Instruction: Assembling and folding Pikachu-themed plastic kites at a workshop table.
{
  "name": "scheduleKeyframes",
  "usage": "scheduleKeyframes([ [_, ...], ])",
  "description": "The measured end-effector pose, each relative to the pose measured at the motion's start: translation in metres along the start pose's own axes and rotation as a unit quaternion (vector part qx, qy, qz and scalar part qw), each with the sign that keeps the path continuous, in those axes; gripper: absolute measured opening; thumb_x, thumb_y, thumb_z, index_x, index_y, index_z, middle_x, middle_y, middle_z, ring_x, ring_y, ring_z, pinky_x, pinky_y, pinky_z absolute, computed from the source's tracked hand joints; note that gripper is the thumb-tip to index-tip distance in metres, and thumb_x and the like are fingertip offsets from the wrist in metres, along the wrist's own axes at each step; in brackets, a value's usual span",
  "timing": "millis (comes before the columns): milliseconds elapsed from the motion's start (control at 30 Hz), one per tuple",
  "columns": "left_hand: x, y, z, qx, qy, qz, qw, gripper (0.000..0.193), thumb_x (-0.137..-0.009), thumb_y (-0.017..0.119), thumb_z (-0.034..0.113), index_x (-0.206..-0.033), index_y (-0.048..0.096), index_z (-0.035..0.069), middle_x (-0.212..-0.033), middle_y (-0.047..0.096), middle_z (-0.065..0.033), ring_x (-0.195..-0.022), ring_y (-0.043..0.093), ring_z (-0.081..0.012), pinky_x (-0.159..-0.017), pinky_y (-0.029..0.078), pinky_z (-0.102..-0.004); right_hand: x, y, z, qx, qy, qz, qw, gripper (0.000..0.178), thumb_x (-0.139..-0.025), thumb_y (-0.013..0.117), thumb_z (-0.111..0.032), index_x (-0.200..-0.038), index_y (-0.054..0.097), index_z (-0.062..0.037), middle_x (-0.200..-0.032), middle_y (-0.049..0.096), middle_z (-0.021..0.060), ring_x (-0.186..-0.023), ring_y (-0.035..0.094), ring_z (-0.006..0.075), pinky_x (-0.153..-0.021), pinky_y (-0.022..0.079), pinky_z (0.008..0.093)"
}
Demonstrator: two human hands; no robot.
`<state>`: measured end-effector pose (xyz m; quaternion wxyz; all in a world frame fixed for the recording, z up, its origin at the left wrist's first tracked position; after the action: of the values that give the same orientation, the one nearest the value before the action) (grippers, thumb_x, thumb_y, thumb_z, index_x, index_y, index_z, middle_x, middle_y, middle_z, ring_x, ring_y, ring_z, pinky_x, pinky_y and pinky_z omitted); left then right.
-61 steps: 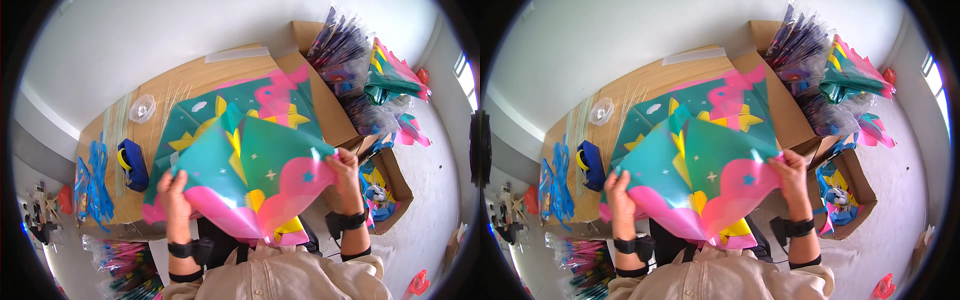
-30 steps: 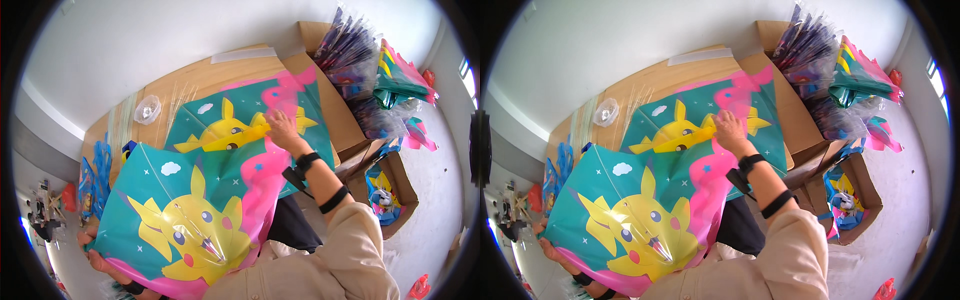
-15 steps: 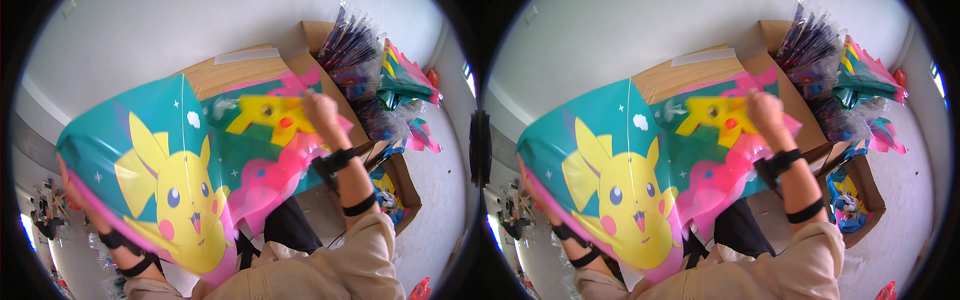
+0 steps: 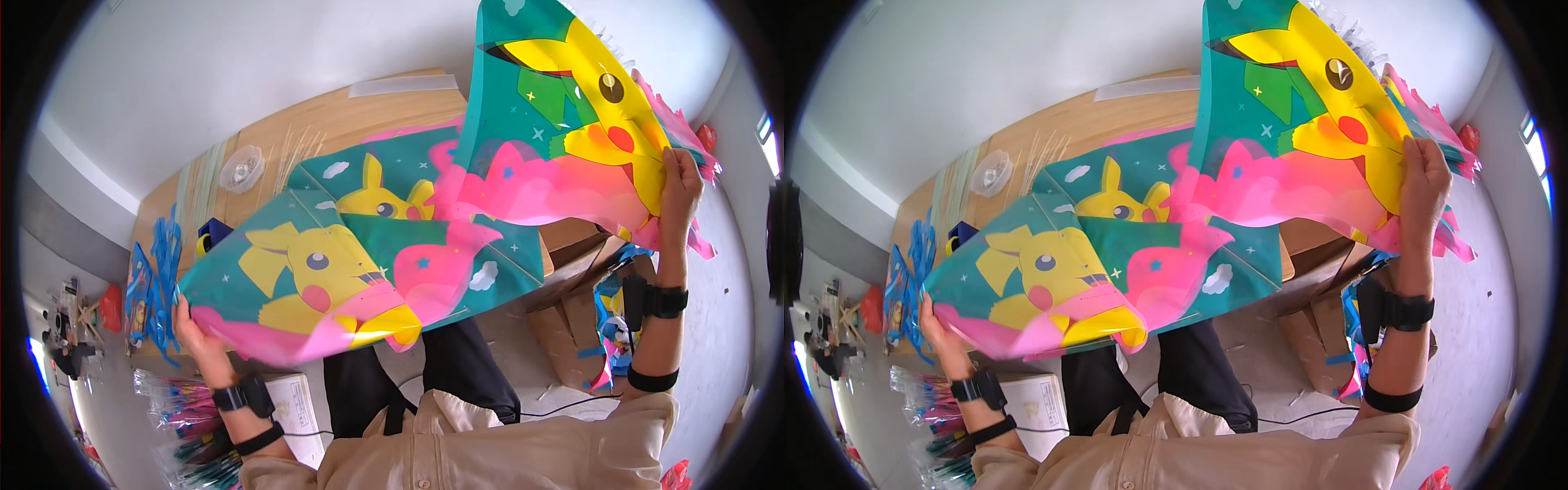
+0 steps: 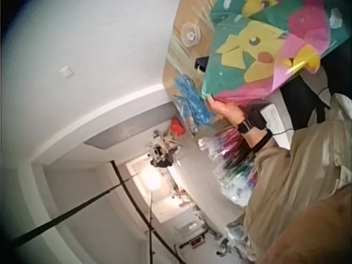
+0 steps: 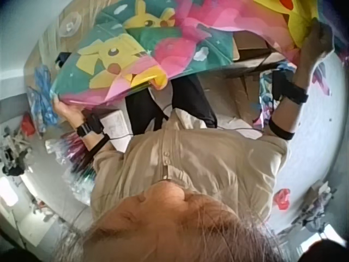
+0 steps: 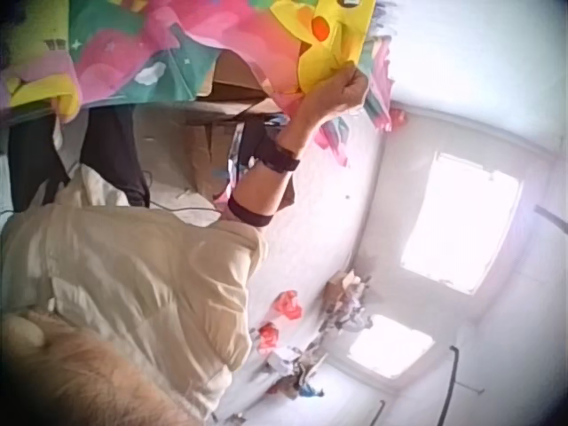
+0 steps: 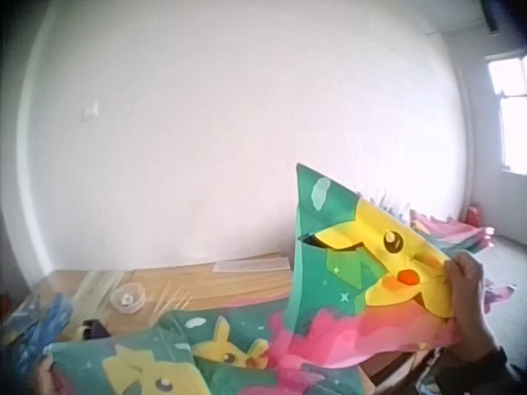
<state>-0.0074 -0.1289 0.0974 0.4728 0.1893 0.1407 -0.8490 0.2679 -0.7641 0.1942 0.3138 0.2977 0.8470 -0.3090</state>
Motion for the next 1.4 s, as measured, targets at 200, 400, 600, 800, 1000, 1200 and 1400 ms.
scheduleKeyframes([
  [200, 0.018, -0.129, -0.057, -0.153, -0.115, 0.013, 0.981, 0.02, -0.087, 0.06, 0.011, -0.098, 0.06, -0.005, -0.082, 0.06, -0.0074, -0.074, 0.055, -0.0136, -0.067, 0.047, -0.0306, 0.005, 0.009, -0.03, -0.135, 0.008, 0.022, 0.991, 0.016, -0.092, 0.058, -0.018, -0.086, 0.063, -0.0039, -0.073, 0.054, -0.0047, -0.067, 0.045, 0.0018, -0.062, 0.04, 0.0178],
  [400, 0.049, -0.126, -0.068, -0.622, 0.007, -0.12, 0.773, 0.018, -0.081, 0.063, 0.011, -0.089, 0.057, -0.004, -0.074, 0.06, -0.0211, -0.074, 0.059, -0.0391, -0.067, 0.044, -0.0477, 0.008, 0.032, -0.068, -0.334, 0.052, -0.048, 0.94, 0.024, -0.093, 0.057, -0.022, -0.096, 0.063, 0.0011, -0.081, 0.062, -0.0003, -0.07, 0.054, 0.0033, -0.062, 0.043, 0.0146],
  [600, 0.063, -0.105, -0.076, -0.619, -0.022, -0.17, 0.767, 0.035, -0.079, 0.067, 0.012, -0.107, 0.053, -0.004, -0.098, 0.06, -0.0225, -0.09, 0.057, -0.0424, -0.078, 0.045, -0.0489, 0.045, 0.057, -0.069, -0.397, 0.198, -0.122, 0.888, 0.031, -0.092, 0.055, -0.025, -0.107, 0.061, 0.0014, -0.092, 0.064, 0.0041, -0.078, 0.059, 0.009, -0.068, 0.046, 0.0199],
  [800, 0.063, -0.061, -0.057, -0.237, -0.148, -0.094, 0.955, 0.046, -0.08, 0.066, 0.013, -0.12, 0.05, -0.002, -0.105, 0.06, -0.0201, -0.094, 0.06, -0.0325, -0.079, 0.047, -0.0433, 0.165, 0.125, -0.061, -0.493, 0.318, -0.302, 0.751, 0.026, -0.093, 0.049, -0.026, -0.094, 0.061, -0.0019, -0.087, 0.063, 0.005, -0.075, 0.058, 0.0114, -0.068, 0.047, 0.0243],
  [1000, 0.092, 0.009, -0.026, -0.148, -0.07, -0.201, 0.966, 0.043, -0.088, 0.057, 0.026, -0.123, 0.05, 0.003, -0.11, 0.059, -0.0114, -0.099, 0.056, -0.0258, -0.085, 0.044, -0.0406, 0.256, 0.164, -0.09, -0.447, 0.413, -0.328, 0.723, 0.022, -0.094, 0.055, -0.016, -0.081, 0.06, 0.0017, -0.072, 0.062, 0.0033, -0.057, 0.053, 0.0066, -0.051, 0.043, 0.0192],
  [1200, 0.119, 0.031, 0.006, 0.406, -0.176, -0.026, 0.897, 0.056, -0.091, 0.049, 0.041, -0.129, 0.044, 0.002, -0.123, 0.052, -0.0138, -0.114, 0.049, -0.0274, -0.098, 0.037, -0.0419, 0.277, 0.176, -0.054, -0.24, 0.191, -0.391, 0.868, 0.014, -0.086, 0.061, -0.012, -0.089, 0.059, 0.0014, -0.081, 0.062, 0.0071, -0.067, 0.057, 0.0161, -0.062, 0.046, 0.0272],
  [1400, 0.116, 0.021, -0.038, 0.606, -0.242, -0.079, 0.754, 0.074, -0.09, 0.046, 0.056, -0.137, 0.035, 0.0, -0.136, 0.043, -0.0156, -0.123, 0.042, -0.0277, -0.105, 0.033, -0.0422, 0.265, 0.14, -0.165, -0.125, -0.165, -0.443, 0.872, 0.065, -0.067, 0.078, -0.02, -0.122, 0.048, -0.0025, -0.121, 0.049, 0.0202, -0.111, 0.047, 0.0393, -0.094, 0.04, 0.0441],
])
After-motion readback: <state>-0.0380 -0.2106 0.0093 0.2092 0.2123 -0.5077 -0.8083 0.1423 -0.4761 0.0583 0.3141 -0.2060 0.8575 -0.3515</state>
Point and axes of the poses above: each hand's wrist, its own x-axis away from the middle knuckle, its own y-axis out of the palm, z = x × y, the point moved 3 cm from there along -x, towards the middle knuckle
